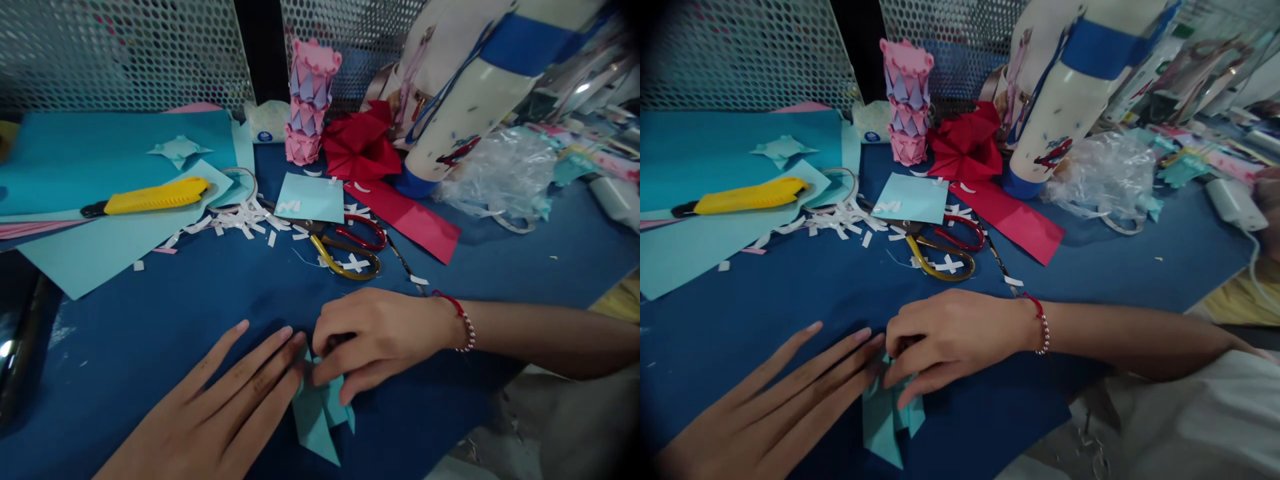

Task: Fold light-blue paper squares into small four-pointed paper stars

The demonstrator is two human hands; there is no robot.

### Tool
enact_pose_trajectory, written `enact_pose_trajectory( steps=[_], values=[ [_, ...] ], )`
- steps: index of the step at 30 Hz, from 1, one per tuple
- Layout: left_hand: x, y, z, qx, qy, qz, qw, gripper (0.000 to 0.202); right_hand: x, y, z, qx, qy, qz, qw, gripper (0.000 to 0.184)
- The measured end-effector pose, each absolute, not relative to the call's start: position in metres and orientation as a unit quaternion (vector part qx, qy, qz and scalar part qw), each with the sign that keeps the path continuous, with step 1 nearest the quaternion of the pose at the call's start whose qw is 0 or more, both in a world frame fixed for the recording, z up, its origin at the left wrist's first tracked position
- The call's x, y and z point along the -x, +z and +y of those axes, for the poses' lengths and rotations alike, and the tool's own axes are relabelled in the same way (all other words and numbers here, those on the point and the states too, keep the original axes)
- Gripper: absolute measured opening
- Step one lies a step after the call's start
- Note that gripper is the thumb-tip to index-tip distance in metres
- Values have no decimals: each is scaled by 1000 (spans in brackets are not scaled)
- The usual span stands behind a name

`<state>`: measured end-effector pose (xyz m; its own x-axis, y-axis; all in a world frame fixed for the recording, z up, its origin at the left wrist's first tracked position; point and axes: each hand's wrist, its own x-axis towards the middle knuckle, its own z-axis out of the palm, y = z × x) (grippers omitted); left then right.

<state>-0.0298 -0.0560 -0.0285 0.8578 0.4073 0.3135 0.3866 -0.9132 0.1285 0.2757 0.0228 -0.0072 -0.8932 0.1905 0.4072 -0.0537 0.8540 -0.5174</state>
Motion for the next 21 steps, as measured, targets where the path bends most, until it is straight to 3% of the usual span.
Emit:
enact_pose_trajectory(
  steps=[4,8,16,21],
  values=[
    [29,-28,-67,-954,224,198,2,43,-276,-7,29,21,371,-901,224,25],
    [29,-30,-72,-958,209,198,10,49,-279,-7,34,24,457,-866,202,22],
    [26,-27,-70,-967,158,201,18,55,-285,3,34,37,341,-924,169,34],
    [25,-28,-75,-962,185,200,6,51,-286,14,28,46,330,-932,142,12]
  ],
)
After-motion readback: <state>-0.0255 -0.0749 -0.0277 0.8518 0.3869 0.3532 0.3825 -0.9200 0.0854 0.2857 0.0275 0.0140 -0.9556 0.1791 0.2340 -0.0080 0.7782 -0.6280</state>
